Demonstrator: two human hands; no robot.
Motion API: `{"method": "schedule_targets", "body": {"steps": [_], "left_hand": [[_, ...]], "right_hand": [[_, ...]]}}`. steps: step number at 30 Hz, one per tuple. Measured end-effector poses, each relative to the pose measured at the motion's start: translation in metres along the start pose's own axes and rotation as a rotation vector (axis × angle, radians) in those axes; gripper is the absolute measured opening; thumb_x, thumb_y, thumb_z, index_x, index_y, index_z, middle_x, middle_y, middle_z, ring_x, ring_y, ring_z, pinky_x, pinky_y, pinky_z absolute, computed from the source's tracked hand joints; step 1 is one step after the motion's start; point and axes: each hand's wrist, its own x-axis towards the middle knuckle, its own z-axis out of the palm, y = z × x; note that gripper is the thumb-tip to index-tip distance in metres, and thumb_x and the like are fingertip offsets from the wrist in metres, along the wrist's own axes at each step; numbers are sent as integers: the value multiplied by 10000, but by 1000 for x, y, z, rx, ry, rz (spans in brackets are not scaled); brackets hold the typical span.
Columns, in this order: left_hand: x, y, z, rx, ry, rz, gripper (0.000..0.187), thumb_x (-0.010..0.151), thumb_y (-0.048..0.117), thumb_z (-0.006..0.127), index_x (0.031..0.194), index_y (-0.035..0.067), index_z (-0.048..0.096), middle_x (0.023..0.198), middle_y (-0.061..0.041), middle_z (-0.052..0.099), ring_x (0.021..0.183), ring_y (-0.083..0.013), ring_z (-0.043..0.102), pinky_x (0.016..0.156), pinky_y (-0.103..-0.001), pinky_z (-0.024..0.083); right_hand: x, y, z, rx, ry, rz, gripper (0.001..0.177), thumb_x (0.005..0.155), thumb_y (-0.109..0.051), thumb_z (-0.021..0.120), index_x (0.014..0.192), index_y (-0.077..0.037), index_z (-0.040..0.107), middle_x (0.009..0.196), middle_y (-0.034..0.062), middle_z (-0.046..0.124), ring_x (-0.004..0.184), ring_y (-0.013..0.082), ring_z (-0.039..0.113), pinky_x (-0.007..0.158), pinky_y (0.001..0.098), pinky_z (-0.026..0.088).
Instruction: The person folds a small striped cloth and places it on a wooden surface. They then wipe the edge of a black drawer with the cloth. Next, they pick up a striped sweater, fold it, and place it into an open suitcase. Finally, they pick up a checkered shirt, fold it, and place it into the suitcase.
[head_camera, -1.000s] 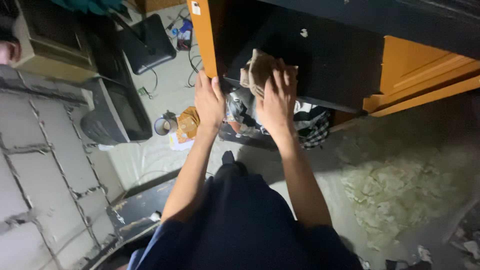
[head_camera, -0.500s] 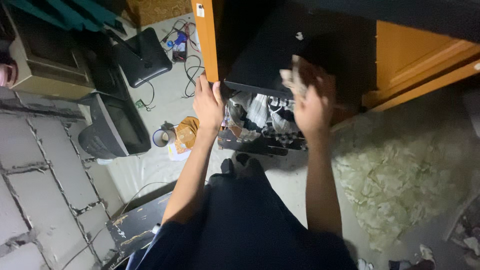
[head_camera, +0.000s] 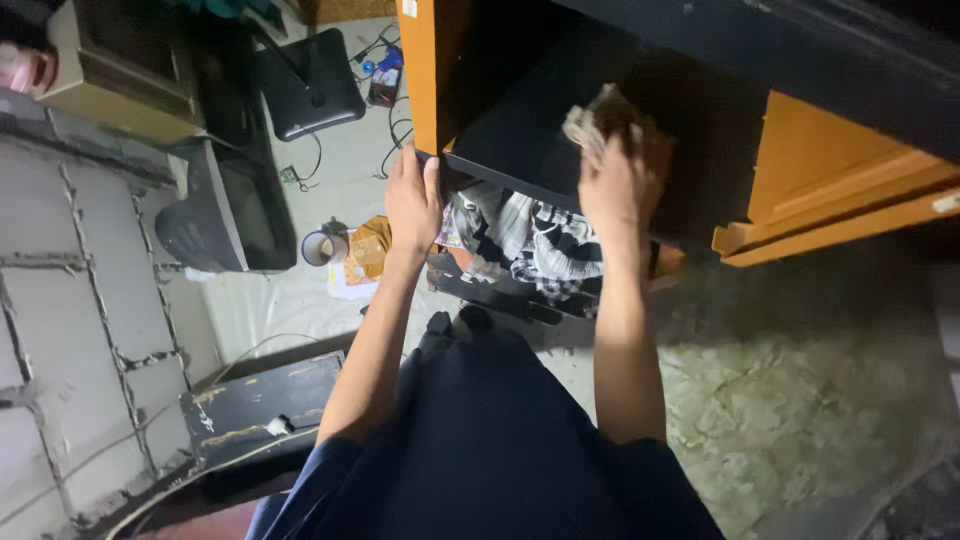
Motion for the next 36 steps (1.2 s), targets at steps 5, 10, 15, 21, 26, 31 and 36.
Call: {"method": "schedule_targets", "body": {"steps": [5,10,15,21,26,31,36], "left_hand": [[-10,-6,7,49,70,16,339,1117,301,451,1265,7,533,1101,-255,620,1058,-468,582,902,-520,467],[-22,-4,4,56,70,-23,355,1114,307,420,1282,12,524,1126,-257,628,1076,-467,570,920,-527,455],[-32,2,0,49,71,-16,401,1107,319,396,1343,15,508,1149,-258,625,1081,-462,566,918,-519,458],[-38,-5,-2,61,69,-34,366,1130,338,380,1317,57,523,1139,-236,637,1087,-445,579,931,-518,472],[-35,-11,-1,75,86,-37,398,1125,353,383,1335,42,516,1137,-249,627,1086,-457,568,914,-525,466],[-32,-8,1,57,70,-9,406,1126,356,370,1335,40,515,1158,-245,634,1093,-451,577,925,-520,469],[-27,-1,4,70,85,9,444,1127,363,359,1387,29,493,1173,-256,624,1106,-452,572,943,-521,465]], "right_hand": [[15,-34,32,-115,5,-478,318,1091,-333,679,1086,-14,669,1452,316,477,1335,455,507,1142,576,332],[-46,-2,32,-32,134,-820,429,932,-177,748,1300,11,635,1617,197,431,1539,364,350,1272,560,251],[-83,62,3,6,154,-827,486,977,-229,709,1414,-42,610,1617,125,441,1533,343,364,1288,597,256],[-89,68,16,-109,187,-754,622,987,-402,681,1500,-123,466,1633,147,362,1521,374,315,1235,654,251],[-85,1,52,-50,93,-801,912,822,-456,789,1576,-179,358,1655,198,213,1521,430,208,1179,720,219],[-78,-5,63,-132,131,-750,865,871,-405,827,1583,-196,382,1688,139,229,1552,372,223,1216,691,174],[-90,76,48,-54,302,-663,711,916,-356,806,1512,-110,506,1650,134,367,1542,353,282,1254,647,174]]}}
